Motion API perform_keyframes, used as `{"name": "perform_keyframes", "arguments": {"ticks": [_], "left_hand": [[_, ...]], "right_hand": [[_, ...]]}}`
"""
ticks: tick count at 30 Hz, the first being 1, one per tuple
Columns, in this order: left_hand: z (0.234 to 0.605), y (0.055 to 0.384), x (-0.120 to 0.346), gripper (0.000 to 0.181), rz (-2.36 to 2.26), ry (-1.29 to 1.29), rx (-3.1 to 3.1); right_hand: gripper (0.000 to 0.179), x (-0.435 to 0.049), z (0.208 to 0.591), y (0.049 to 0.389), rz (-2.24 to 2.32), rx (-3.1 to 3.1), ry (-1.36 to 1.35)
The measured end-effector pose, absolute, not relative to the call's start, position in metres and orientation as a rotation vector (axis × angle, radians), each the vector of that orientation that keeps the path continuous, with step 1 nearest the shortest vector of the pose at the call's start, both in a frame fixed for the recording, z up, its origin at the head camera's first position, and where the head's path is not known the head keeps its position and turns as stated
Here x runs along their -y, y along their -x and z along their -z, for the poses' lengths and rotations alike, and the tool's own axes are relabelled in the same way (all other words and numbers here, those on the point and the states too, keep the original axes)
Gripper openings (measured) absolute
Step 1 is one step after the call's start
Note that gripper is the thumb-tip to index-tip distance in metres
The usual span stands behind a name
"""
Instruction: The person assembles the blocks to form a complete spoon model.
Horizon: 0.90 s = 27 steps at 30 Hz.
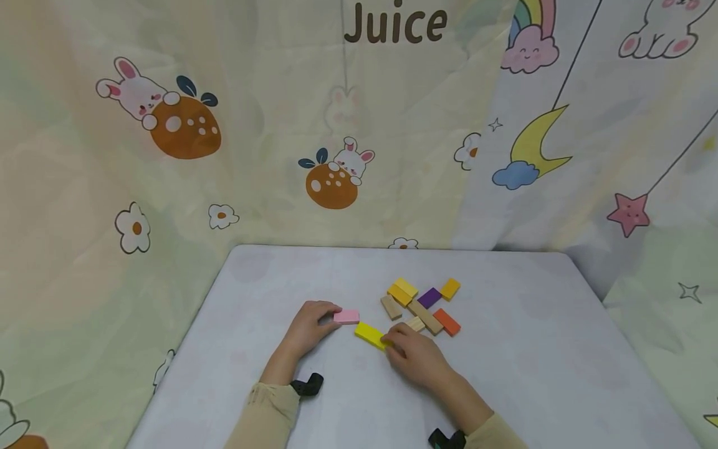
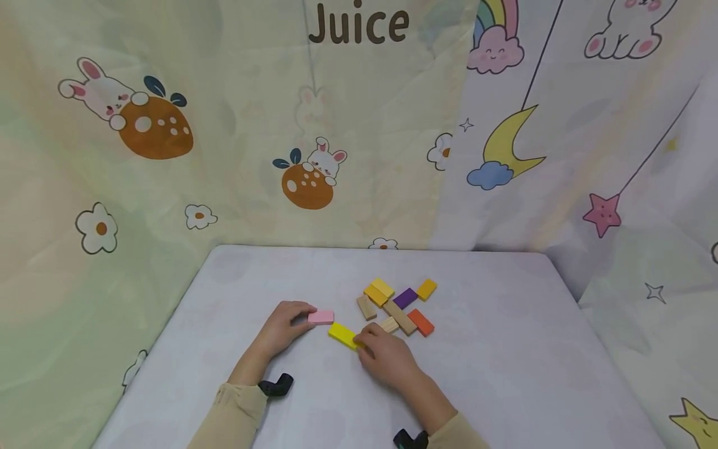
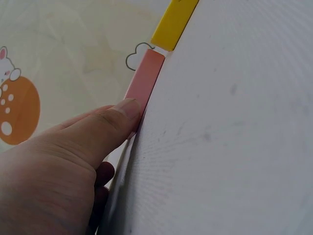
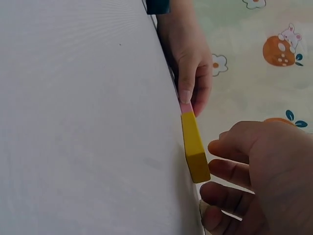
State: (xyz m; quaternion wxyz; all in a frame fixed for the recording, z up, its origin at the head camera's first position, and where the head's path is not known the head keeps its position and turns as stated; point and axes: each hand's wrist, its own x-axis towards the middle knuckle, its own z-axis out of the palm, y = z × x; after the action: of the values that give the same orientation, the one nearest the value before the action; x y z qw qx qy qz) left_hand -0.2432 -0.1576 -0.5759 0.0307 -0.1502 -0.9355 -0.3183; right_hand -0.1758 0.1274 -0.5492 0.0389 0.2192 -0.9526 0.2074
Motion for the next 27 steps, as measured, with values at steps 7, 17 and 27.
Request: {"name": "perform_keyframes", "arguments": {"ticks": [7, 17, 27], "left_hand": [[0.576, 0.243, 0.157, 0.031, 0.966, 0.473, 2.870], [0.574, 0.241, 0.156, 0.034, 0.946, 0.445, 2.903], [0.572, 0.241, 0.157, 0.033, 0.971, 0.479, 2.887]], "right_hand": [[0.017, -0.127, 0.543, 0.173, -0.921, 2.993, -0.718], [0.045, -0.126, 0.531, 0.195, -1.169, 3.100, -0.865], [0.079, -0.119, 0.512, 0.221, -0.819, 3.318, -1.156]]}}
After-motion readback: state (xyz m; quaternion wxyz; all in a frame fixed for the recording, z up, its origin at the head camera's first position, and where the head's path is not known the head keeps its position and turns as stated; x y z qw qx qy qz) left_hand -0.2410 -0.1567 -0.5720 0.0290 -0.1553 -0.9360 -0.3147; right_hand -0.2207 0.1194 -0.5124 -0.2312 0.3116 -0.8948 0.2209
